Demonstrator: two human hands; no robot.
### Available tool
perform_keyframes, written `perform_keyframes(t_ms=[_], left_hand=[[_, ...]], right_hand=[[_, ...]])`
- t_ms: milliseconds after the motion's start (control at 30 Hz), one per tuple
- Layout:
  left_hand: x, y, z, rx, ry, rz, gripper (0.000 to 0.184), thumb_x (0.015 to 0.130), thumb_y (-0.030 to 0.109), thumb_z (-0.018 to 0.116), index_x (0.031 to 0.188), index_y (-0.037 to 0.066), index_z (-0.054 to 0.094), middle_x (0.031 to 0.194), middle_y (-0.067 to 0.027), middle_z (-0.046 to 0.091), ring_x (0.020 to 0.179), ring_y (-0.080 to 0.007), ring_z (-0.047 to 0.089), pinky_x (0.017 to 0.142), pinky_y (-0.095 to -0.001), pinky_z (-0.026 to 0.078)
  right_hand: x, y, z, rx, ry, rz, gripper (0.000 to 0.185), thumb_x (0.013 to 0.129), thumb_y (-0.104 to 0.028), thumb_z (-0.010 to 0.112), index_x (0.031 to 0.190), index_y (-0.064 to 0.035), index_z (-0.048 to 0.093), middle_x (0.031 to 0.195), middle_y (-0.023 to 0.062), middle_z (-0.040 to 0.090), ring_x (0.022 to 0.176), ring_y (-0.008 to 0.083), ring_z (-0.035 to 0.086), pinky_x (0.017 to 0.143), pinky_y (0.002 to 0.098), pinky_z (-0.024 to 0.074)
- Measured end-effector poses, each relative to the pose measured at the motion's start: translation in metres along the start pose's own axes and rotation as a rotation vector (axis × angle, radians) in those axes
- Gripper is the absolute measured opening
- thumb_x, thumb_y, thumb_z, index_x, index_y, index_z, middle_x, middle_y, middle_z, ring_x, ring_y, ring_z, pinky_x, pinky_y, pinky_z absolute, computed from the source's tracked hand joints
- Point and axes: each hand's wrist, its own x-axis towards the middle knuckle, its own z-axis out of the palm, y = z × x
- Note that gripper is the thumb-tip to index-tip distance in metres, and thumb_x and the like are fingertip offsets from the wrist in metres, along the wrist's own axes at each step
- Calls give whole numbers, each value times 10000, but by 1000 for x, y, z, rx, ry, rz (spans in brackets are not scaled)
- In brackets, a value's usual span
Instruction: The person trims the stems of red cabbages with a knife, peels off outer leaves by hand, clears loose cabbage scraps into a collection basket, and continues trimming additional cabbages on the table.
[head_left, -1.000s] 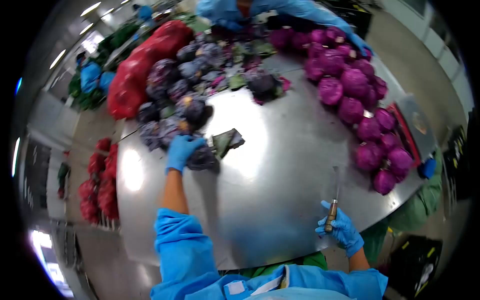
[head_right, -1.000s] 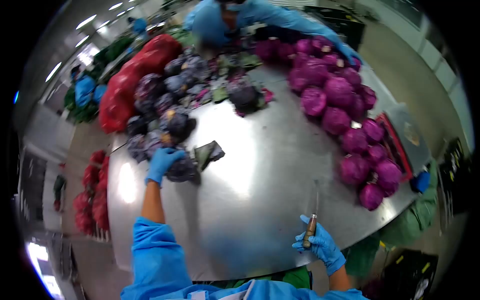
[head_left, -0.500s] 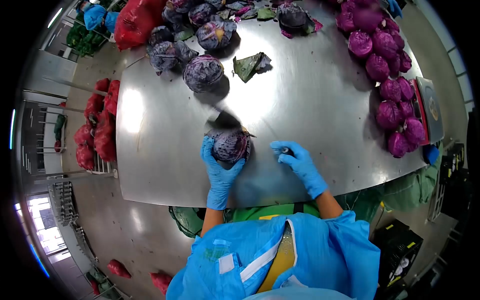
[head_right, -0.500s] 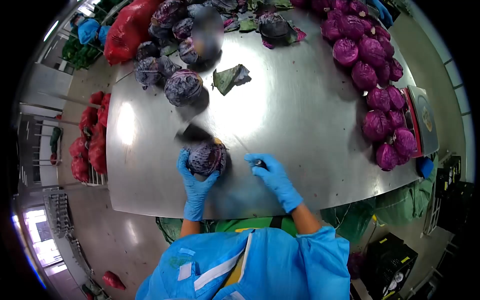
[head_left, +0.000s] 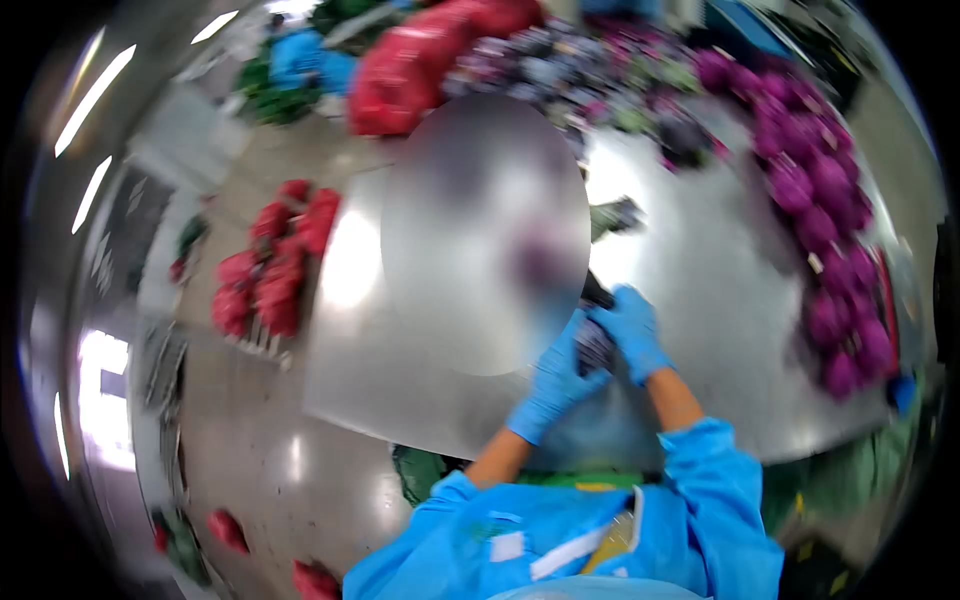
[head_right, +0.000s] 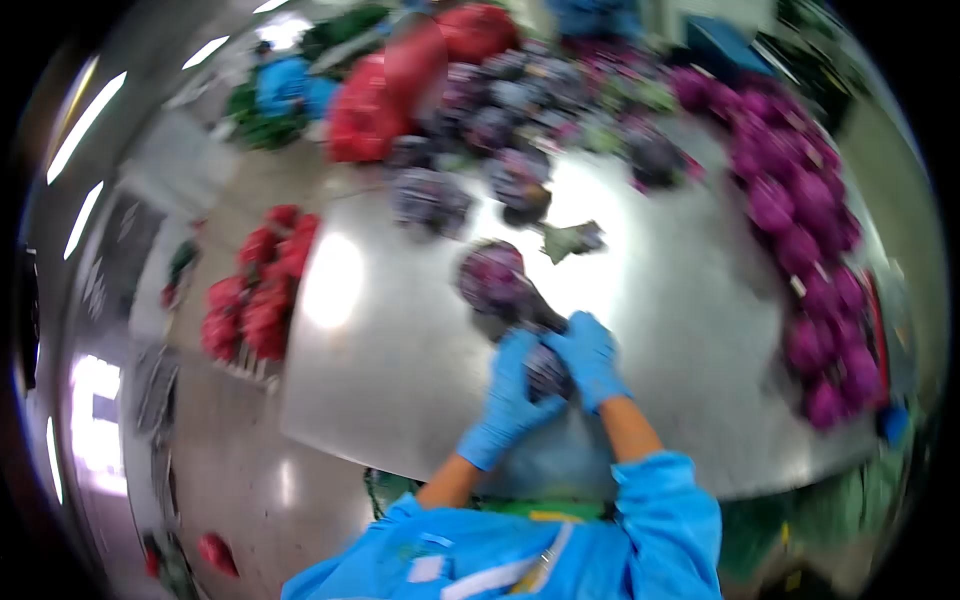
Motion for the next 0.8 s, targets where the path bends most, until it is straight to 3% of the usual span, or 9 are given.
perform_keyframes(t_ms=[67, 100, 167, 500, 533, 633, 667, 767, 800], left_hand=[[-10, -19, 16, 73, 97, 80, 961, 610, 319, 800, 1398, -2, 352, 1392, -236, 409, 1292, -418, 389, 1095, -479, 300], [-8, -15, 11, 47, 99, 26, 970, 604, 312, 800, 1403, 0, 347, 1402, -233, 397, 1293, -411, 387, 1094, -479, 304], [-7, -21, 9, 124, 151, 100, 972, 613, 296, 796, 1420, 15, 332, 1425, -216, 381, 1308, -404, 366, 1098, -474, 301], [-33, -19, 20, 106, 248, 126, 870, 633, 291, 823, 1376, 71, 427, 1420, -196, 391, 1320, -411, 349, 1120, -490, 277], [-33, -18, 19, 105, 240, 114, 859, 640, 292, 820, 1373, 74, 430, 1416, -196, 395, 1319, -412, 350, 1117, -491, 282], [-38, -15, 15, 109, 229, 117, 836, 649, 308, 819, 1359, 76, 444, 1402, -197, 409, 1308, -410, 367, 1109, -483, 302], [-39, -15, 14, 113, 229, 127, 830, 650, 316, 819, 1353, 76, 449, 1397, -197, 413, 1303, -408, 376, 1106, -479, 310], [-32, -8, -4, 85, 162, 102, 819, 653, 347, 823, 1330, 61, 461, 1370, -188, 440, 1234, -388, 454, 1059, -462, 374], [-23, -5, -11, 70, 56, -13, 893, 637, 465, 805, 1336, 39, 448, 1331, -184, 471, 1155, -363, 517, 980, -453, 437]], right_hand=[[19, 23, 17, -73, 43, -141, 451, 719, -471, 713, 818, -43, 610, 817, 194, 616, 765, 393, 614, 666, 463, 472], [24, 19, 13, -84, 12, -147, 418, 734, -448, 712, 826, -53, 612, 829, 188, 617, 775, 393, 614, 674, 462, 470], [38, 29, 24, -171, 42, -116, 372, 754, -418, 709, 818, -64, 616, 831, 179, 624, 781, 384, 620, 674, 464, 469], [21, 40, 25, 1, 152, 11, 329, 761, -367, 694, 854, -54, 661, 797, 204, 656, 773, 387, 643, 690, 455, 488], [23, 45, 25, 96, 124, 62, 348, 745, -340, 715, 892, -28, 677, 834, 222, 672, 784, 361, 659, 707, 439, 496], [36, 77, 42, 314, 107, 110, 356, 752, -277, 729, 949, 16, 682, 834, 175, 696, 744, 283, 659, 696, 398, 501], [37, 83, 45, 574, 53, 168, 336, 765, -203, 736, 987, 43, 681, 833, 109, 694, 723, 186, 625, 676, 349, 500], [17, 70, 34, 822, 55, 193, 309, 778, -169, 734, 1005, 35, 683, 831, 64, 679, 713, 141, 596, 659, 319, 496], [15, 72, 33, 639, 96, 192, 316, 771, -168, 750, 1016, 19, 681, 854, 67, 683, 720, 139, 603, 673, 315, 497]])
